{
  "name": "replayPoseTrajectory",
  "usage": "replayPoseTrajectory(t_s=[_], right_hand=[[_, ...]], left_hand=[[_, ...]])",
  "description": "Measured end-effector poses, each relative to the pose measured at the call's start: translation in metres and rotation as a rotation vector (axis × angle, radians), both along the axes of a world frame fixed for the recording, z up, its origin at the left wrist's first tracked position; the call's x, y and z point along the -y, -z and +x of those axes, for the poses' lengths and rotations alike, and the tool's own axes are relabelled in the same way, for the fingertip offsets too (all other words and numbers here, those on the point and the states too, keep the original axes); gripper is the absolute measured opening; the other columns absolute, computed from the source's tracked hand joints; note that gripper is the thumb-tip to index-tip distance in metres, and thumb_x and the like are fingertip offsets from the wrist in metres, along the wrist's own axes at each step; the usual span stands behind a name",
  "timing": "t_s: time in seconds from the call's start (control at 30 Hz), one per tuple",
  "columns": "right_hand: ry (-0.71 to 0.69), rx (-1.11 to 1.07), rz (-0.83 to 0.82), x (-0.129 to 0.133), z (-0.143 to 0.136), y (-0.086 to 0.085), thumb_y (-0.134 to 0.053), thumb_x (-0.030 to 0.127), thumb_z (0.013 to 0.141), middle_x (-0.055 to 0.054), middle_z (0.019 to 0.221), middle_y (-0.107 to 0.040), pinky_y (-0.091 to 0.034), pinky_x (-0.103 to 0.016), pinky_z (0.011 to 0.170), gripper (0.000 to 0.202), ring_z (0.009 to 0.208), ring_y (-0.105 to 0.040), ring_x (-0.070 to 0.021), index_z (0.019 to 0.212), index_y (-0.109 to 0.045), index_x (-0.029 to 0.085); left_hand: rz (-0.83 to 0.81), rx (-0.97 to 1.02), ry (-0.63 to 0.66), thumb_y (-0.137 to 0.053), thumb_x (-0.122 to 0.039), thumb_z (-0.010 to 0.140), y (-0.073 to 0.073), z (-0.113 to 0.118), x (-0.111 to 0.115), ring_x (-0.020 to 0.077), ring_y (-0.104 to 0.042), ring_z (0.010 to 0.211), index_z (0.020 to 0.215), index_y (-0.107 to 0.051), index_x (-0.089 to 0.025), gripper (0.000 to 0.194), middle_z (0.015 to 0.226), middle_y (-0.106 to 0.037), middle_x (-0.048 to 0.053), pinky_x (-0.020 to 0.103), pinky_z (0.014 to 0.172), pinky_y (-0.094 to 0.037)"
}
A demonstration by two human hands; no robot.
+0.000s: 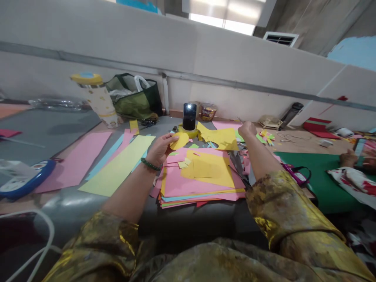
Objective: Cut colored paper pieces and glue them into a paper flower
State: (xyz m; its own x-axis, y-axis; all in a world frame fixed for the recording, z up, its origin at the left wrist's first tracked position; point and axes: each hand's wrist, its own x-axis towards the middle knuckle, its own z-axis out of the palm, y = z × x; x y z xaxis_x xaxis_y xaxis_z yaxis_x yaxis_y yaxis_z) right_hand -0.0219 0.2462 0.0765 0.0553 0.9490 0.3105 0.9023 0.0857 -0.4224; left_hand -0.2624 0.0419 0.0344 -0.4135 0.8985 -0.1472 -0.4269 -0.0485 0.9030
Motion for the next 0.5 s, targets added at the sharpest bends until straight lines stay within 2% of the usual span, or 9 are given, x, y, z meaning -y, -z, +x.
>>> replayPoseTrajectory(t_s=[0.07,0.13,0.27,0.37,0.5], right_hand=[[-0.035,0.007,-0.008,0.007,-0.007,-0.007,-0.063,0.028,0.089,-0.016,0.096,-0.070,-0.049,-0.033,0.079,0.023,0.092,-0.066,-0.0243,0.101,-0.070,0.009],[-0.106,0.011,-0.018,0.018,-0.017,-0.013,-0.060,0.029,0.089,-0.011,0.085,-0.070,-0.046,-0.029,0.072,0.021,0.085,-0.065,-0.0225,0.093,-0.071,0.012],[-0.318,0.029,-0.057,0.059,-0.028,-0.017,-0.054,0.048,0.091,-0.002,0.067,-0.062,-0.035,-0.025,0.059,0.038,0.066,-0.056,-0.0165,0.074,-0.066,0.016],[-0.554,0.058,-0.115,0.103,-0.018,-0.011,-0.047,0.052,0.092,-0.001,0.065,-0.058,-0.030,-0.026,0.056,0.042,0.063,-0.050,-0.0152,0.073,-0.062,0.018],[-0.657,0.033,-0.166,0.159,0.017,0.012,-0.049,0.051,0.088,0.000,0.062,-0.056,-0.029,-0.026,0.056,0.036,0.060,-0.050,-0.0158,0.076,-0.061,0.020]], left_hand=[[-0.016,-0.048,0.056,-0.080,-0.014,0.056,0.002,-0.001,0.001,0.0090,-0.059,0.053,0.067,-0.062,-0.015,0.021,0.061,-0.064,-0.003,0.016,0.048,-0.046],[-0.042,-0.109,0.159,-0.085,-0.017,0.050,0.004,0.000,0.002,0.0096,-0.059,0.055,0.066,-0.063,-0.015,0.027,0.061,-0.064,-0.003,0.018,0.051,-0.047],[-0.102,-0.249,0.360,-0.090,-0.026,0.044,0.008,0.004,0.003,0.0114,-0.058,0.056,0.062,-0.064,-0.016,0.033,0.061,-0.064,-0.001,0.020,0.051,-0.045],[-0.140,-0.322,0.420,-0.089,-0.032,0.048,0.010,0.007,0.004,0.0113,-0.057,0.056,0.064,-0.066,-0.016,0.032,0.062,-0.064,-0.001,0.020,0.050,-0.041],[-0.144,-0.438,0.408,-0.087,-0.036,0.054,0.014,0.012,0.005,0.0102,-0.053,0.056,0.066,-0.071,-0.016,0.028,0.062,-0.062,0.000,0.020,0.050,-0.039]])
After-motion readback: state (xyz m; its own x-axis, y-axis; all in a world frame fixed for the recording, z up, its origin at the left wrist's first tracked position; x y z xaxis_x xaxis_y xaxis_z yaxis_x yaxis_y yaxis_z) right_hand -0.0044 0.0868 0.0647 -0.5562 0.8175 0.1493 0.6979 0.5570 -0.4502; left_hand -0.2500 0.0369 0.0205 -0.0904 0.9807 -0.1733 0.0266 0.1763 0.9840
